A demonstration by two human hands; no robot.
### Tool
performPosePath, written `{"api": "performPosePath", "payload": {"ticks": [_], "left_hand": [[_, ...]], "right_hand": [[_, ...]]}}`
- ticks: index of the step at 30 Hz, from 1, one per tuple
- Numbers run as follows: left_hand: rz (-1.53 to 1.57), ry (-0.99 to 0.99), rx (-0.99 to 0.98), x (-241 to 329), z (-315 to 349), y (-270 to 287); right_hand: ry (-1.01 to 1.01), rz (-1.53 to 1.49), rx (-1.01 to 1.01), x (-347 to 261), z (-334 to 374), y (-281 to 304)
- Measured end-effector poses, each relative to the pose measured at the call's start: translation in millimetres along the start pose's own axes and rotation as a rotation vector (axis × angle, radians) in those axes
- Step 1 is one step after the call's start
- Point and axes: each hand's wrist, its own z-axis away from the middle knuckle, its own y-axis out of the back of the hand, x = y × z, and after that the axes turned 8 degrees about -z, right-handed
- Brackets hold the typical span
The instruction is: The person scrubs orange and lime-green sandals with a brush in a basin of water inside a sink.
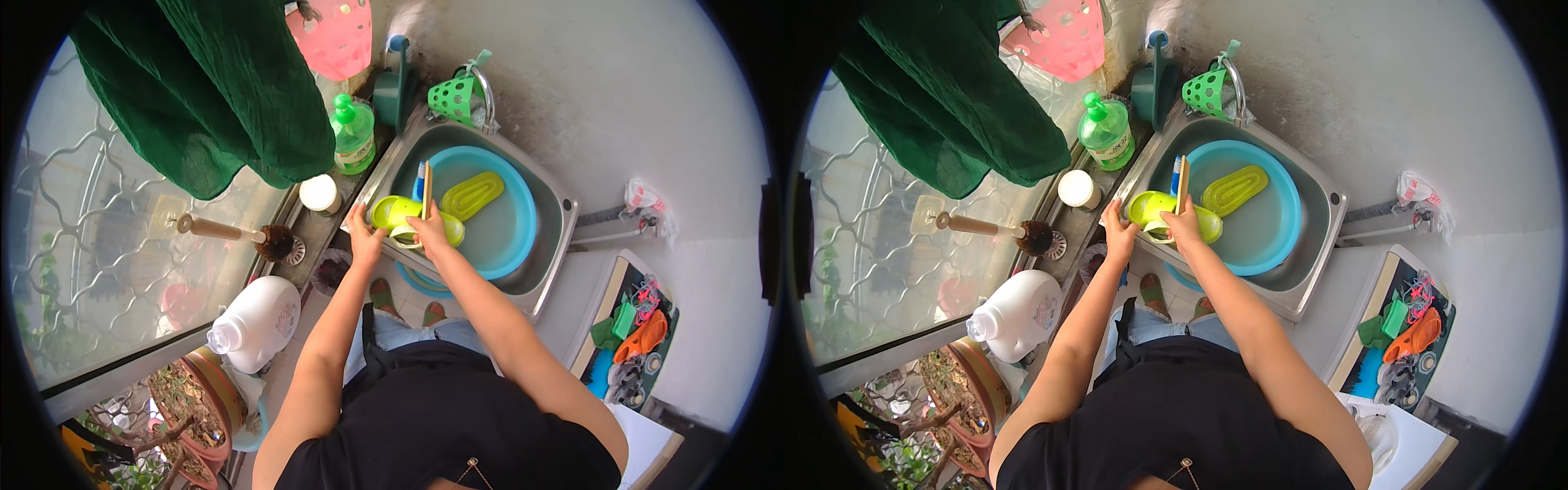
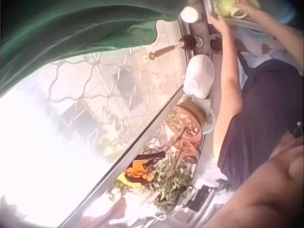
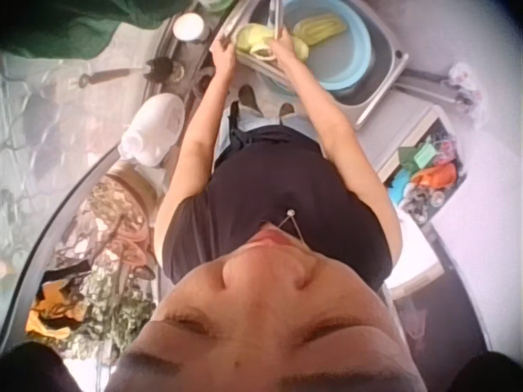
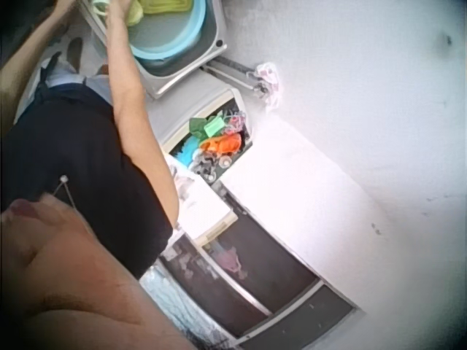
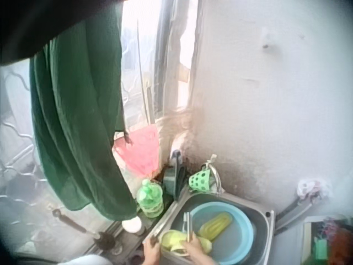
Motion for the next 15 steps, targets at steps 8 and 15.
{"api": "performPosePath", "payload": {"ticks": [8,15], "left_hand": [[0.944,0.843,-0.972,55.5,-26.9,27.7],[1.487,0.998,-1.107,116.9,-23.7,-40.8]], "right_hand": [[0.167,0.259,-0.476,-84.5,20.9,43.5],[0.661,0.760,-0.279,-129.7,23.6,75.8]]}}
